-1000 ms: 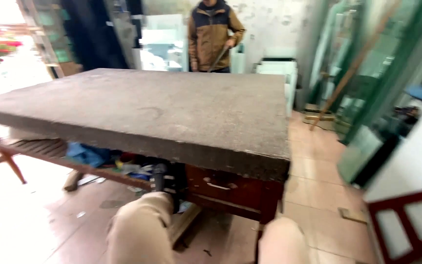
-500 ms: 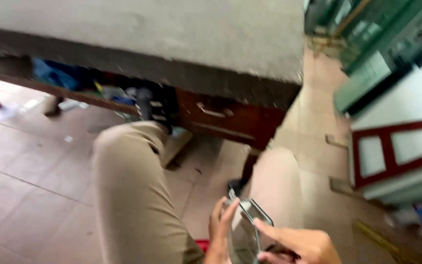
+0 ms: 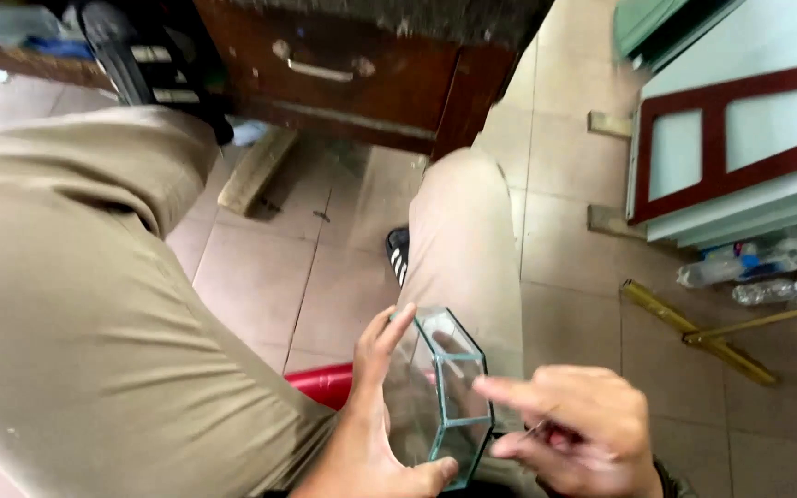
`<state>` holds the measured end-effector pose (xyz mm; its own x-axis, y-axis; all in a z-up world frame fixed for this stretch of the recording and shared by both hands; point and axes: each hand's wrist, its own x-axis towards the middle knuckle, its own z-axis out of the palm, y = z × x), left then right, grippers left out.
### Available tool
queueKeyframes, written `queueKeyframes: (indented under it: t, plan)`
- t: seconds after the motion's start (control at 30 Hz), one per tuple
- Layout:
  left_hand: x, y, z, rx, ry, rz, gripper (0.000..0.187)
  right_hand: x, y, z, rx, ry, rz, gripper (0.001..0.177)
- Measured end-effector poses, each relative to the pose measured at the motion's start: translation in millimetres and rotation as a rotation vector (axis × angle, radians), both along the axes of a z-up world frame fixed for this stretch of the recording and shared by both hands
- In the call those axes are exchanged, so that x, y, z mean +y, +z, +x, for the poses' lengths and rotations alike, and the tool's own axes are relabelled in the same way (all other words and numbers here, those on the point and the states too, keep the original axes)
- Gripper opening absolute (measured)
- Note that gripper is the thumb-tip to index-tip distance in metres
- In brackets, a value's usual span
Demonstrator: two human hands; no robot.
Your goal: The person is cleaning and smoothing the edges of a glass container and a flat glass piece using a small abrasive tool.
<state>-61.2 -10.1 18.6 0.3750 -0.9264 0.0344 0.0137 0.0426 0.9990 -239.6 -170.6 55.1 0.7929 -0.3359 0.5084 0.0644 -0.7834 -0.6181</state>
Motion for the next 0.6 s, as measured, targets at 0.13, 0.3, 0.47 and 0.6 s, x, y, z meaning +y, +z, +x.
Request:
queueKeyframes:
  t: [0.13,0.3,0.47,0.6]
  plan:
    - [5.5,11.4,1.0,-0.061,-0.068,0.060,0.127,11.1,12.9,2.9,0.020,-0.192,0.281,0.074]
    - [8.2,11.8,2.4,-0.107,-0.077,0.090,0.126,4.7,7.6,-6.1,0.146,-0.149,0.277,0.022]
    - [5.3,15.0,3.2,-0.132,-0.089,0.114,0.126,-3.0,26.9,15.5,0.212,-0.008,0.055,0.018]
    - [3.4,16.0,4.2,-0.126,-0.100,0.136,0.125,-7.3,27.0,23.5,0.179,0.002,-0.025,0.013]
